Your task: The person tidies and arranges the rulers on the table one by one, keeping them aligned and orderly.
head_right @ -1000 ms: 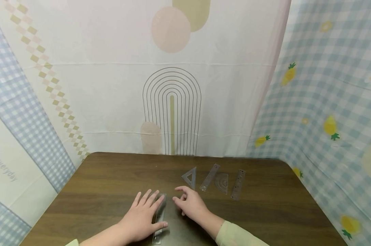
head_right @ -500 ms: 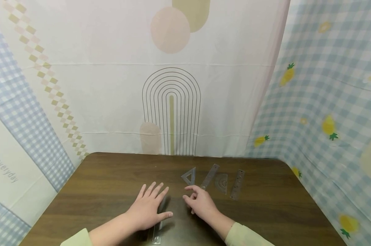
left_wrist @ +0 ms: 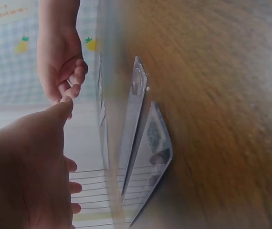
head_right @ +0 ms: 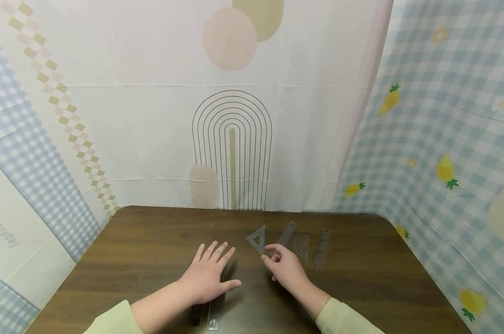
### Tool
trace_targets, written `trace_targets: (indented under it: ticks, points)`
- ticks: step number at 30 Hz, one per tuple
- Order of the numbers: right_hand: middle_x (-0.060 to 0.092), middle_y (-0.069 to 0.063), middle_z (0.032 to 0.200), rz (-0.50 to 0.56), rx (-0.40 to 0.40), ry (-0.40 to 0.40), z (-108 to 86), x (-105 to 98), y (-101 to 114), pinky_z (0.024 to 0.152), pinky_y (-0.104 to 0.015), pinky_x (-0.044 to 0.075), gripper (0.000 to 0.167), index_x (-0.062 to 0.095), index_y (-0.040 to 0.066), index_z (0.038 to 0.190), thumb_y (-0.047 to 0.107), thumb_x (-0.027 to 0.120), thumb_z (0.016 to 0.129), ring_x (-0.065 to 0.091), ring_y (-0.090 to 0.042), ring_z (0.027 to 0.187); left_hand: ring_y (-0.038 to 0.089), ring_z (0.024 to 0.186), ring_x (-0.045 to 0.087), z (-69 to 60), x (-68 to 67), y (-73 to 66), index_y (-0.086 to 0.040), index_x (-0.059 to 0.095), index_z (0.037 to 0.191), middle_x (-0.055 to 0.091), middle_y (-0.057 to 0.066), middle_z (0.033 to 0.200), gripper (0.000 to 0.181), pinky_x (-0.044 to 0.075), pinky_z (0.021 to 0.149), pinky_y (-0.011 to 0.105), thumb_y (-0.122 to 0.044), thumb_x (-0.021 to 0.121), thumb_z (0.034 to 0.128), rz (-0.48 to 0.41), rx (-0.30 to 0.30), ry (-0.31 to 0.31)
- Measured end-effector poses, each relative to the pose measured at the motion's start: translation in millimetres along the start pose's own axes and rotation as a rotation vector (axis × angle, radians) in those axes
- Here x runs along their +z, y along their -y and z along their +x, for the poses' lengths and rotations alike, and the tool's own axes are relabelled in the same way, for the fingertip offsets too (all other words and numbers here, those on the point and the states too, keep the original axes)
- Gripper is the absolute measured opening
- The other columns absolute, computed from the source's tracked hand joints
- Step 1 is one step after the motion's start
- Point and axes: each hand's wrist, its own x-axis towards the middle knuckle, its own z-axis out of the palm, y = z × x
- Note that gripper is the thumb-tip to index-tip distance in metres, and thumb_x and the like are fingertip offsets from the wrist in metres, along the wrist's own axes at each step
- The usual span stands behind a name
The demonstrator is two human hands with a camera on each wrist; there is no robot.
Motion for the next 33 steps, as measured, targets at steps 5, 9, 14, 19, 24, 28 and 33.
trace_targets:
  ticks: [5,9,14,19,24,28,33]
  points:
    - [0.064,-0.008,0.075,-0.037,0.007,-0.036,1.8,-6,-4,0.046,-0.033,0.046,0.034,0.064,0.008,0.126,0.021,0.068,0.095,0.057,-0.021,0.051,0.036,0.149,0.017,5.1,0.2,-2.3,-0.019,0.031,0.157,0.026,0.009,0.162,0.091,0.009,0.117,0.060,-0.077,0.042,0.0889,-0.014,-0.005,0.005]
    - [0.063,-0.003,0.080,-0.049,-0.004,-0.062,1.3,-10,-5,0.049,-0.031,0.047,0.033,0.064,0.007,0.124,0.021,0.069,0.094,0.059,-0.021,0.055,0.036,0.150,0.015,8.1,-0.6,-5.4,-0.019,0.030,0.158,0.025,0.009,0.162,0.091,0.007,0.117,0.060,-0.077,0.042,0.0889,-0.033,-0.017,0.007]
    - [0.061,0.000,0.088,-0.101,-0.024,-0.089,1.9,-16,-7,0.056,-0.030,0.048,0.032,0.066,0.008,0.122,0.023,0.070,0.094,0.058,-0.017,0.063,0.035,0.150,0.013,14.0,0.4,-8.7,-0.019,0.029,0.158,0.024,0.009,0.163,0.091,0.005,0.117,0.060,-0.077,0.042,0.0888,-0.038,-0.031,0.000]
    - [0.061,0.001,0.092,-0.207,-0.055,-0.118,3.0,-22,-10,0.063,-0.030,0.046,0.032,0.067,0.008,0.121,0.024,0.071,0.093,0.055,-0.013,0.072,0.034,0.150,0.013,20.0,0.0,-12.3,-0.020,0.028,0.158,0.024,0.008,0.163,0.091,0.005,0.118,0.059,-0.078,0.042,0.0889,-0.037,-0.044,-0.010]
    - [0.060,0.000,0.095,-0.278,-0.089,-0.146,8.0,-26,-19,0.064,-0.030,0.046,0.036,0.066,0.008,0.121,0.026,0.073,0.091,0.053,-0.012,0.075,0.034,0.150,0.013,25.2,1.0,-14.6,-0.020,0.029,0.158,0.024,0.008,0.163,0.090,0.004,0.118,0.059,-0.077,0.043,0.0891,-0.044,-0.061,-0.012]
    - [0.060,-0.001,0.098,-0.332,-0.107,-0.154,12.9,-29,-26,0.065,-0.031,0.046,0.039,0.065,0.008,0.124,0.028,0.072,0.091,0.053,-0.012,0.075,0.035,0.150,0.014,30.7,4.2,-15.4,-0.019,0.029,0.158,0.024,0.009,0.163,0.092,0.005,0.117,0.060,-0.077,0.043,0.0887,-0.040,-0.056,-0.006]
    - [0.061,-0.004,0.103,-0.398,-0.125,-0.159,18.6,-33,-30,0.065,-0.033,0.045,0.040,0.065,0.009,0.125,0.030,0.070,0.092,0.053,-0.014,0.077,0.034,0.150,0.014,37.4,3.3,-18.1,-0.020,0.029,0.158,0.025,0.009,0.163,0.092,0.006,0.118,0.059,-0.078,0.043,0.0885,-0.036,-0.053,0.002]
